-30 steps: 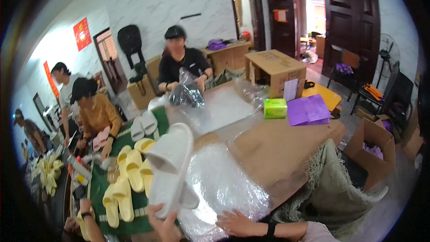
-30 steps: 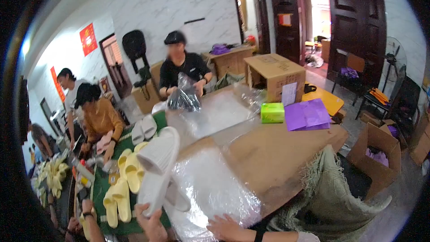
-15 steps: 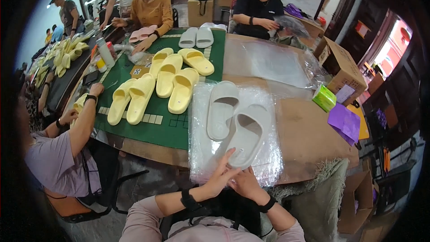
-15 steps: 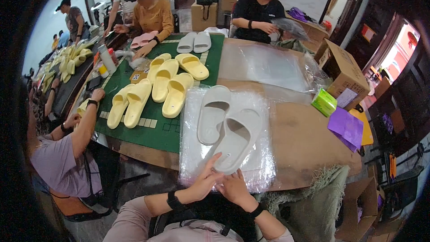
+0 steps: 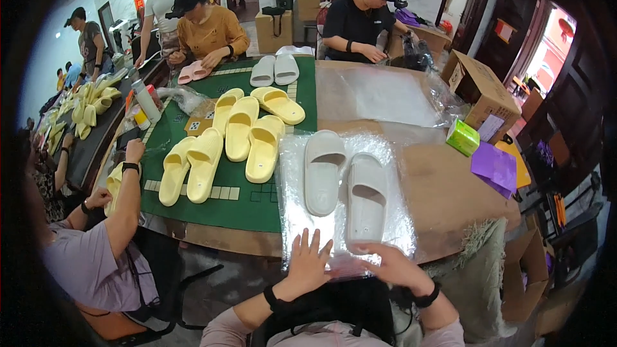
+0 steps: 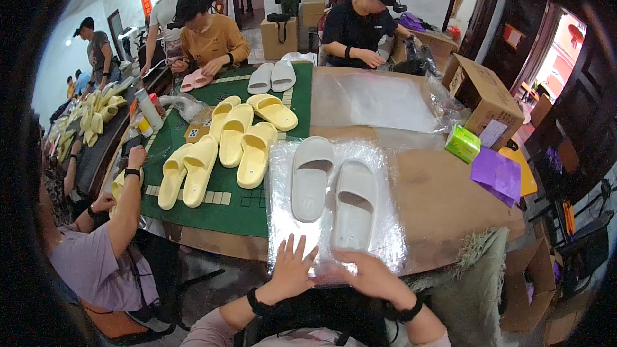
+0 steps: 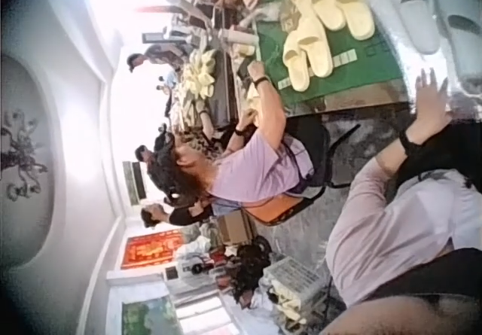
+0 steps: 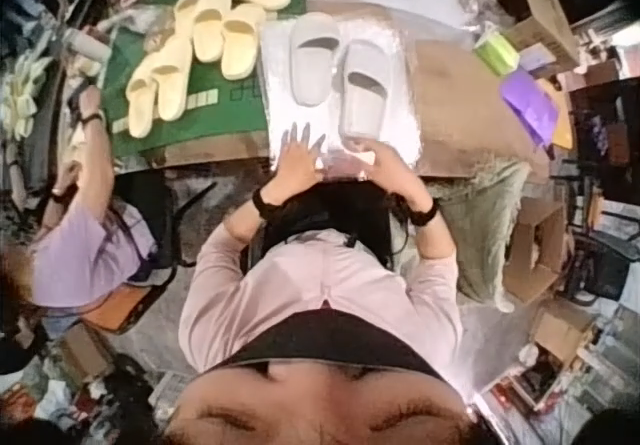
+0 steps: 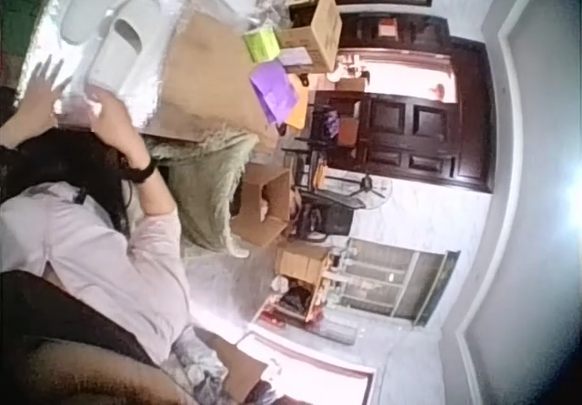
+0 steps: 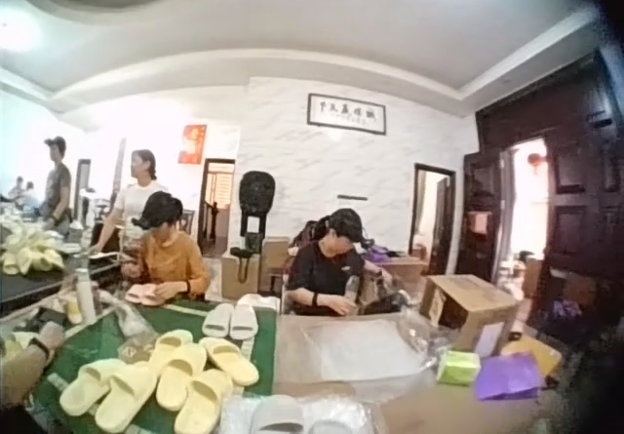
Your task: Packing manufactured sandals/slides into plastic bags.
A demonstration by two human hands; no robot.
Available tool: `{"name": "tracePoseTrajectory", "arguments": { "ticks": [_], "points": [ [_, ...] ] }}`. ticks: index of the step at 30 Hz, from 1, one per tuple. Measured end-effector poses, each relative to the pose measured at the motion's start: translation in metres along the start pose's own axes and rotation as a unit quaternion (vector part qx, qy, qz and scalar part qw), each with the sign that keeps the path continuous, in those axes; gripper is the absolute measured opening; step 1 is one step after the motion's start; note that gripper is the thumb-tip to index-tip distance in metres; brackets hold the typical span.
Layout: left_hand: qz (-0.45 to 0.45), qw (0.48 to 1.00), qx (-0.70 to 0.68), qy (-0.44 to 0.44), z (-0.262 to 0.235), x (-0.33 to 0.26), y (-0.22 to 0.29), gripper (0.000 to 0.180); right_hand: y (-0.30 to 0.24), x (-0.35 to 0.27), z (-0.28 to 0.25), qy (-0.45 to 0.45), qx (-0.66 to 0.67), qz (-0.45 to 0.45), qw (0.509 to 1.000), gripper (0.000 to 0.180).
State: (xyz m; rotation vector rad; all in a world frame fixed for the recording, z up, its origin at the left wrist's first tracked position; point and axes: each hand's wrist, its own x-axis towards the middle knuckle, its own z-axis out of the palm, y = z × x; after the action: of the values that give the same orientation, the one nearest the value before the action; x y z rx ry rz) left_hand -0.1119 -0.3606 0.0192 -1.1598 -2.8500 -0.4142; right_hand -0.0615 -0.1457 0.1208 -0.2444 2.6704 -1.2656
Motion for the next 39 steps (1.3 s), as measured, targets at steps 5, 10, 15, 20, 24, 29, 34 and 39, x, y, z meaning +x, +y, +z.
{"name": "tracePoseTrajectory", "arguments": {
  "ticks": [5, 10, 15, 20, 24, 29, 34, 39],
  "points": [
    [0.005, 0.999, -0.008, 0.036, 0.003, 0.001, -0.002, 0.074, 0.041, 0.082, 0.012, 0.102, -0.011, 0.026, 0.994, 0.041],
    [0.020, 0.999, -0.010, 0.039, 0.010, -0.002, -0.007, 0.071, 0.063, 0.135, 0.015, 0.220, -0.090, 0.101, 0.966, 0.040],
    [0.029, 0.999, 0.002, 0.038, 0.015, -0.001, -0.008, 0.070, 0.082, 0.164, 0.016, 0.208, 0.026, -0.011, 0.978, 0.027],
    [0.014, 0.999, -0.010, 0.031, 0.018, -0.002, -0.012, 0.071, 0.060, 0.180, 0.039, 0.293, -0.038, 0.030, 0.955, 0.028],
    [0.012, 1.000, 0.004, 0.025, 0.016, -0.004, -0.009, 0.069, 0.064, 0.188, 0.049, 0.322, -0.079, 0.092, 0.939, 0.032],
    [0.020, 0.997, -0.016, 0.067, 0.018, -0.008, -0.008, 0.071, 0.075, 0.202, 0.045, 0.375, -0.154, 0.046, 0.913, 0.039],
    [0.000, 1.000, 0.003, 0.027, 0.013, -0.008, -0.007, 0.069, 0.083, 0.197, 0.048, 0.379, -0.143, 0.065, 0.912, 0.043],
    [0.001, 0.998, -0.015, 0.053, 0.022, -0.011, -0.008, 0.069, 0.098, 0.206, 0.040, 0.274, -0.129, 0.190, 0.934, 0.063]
  ]
}}
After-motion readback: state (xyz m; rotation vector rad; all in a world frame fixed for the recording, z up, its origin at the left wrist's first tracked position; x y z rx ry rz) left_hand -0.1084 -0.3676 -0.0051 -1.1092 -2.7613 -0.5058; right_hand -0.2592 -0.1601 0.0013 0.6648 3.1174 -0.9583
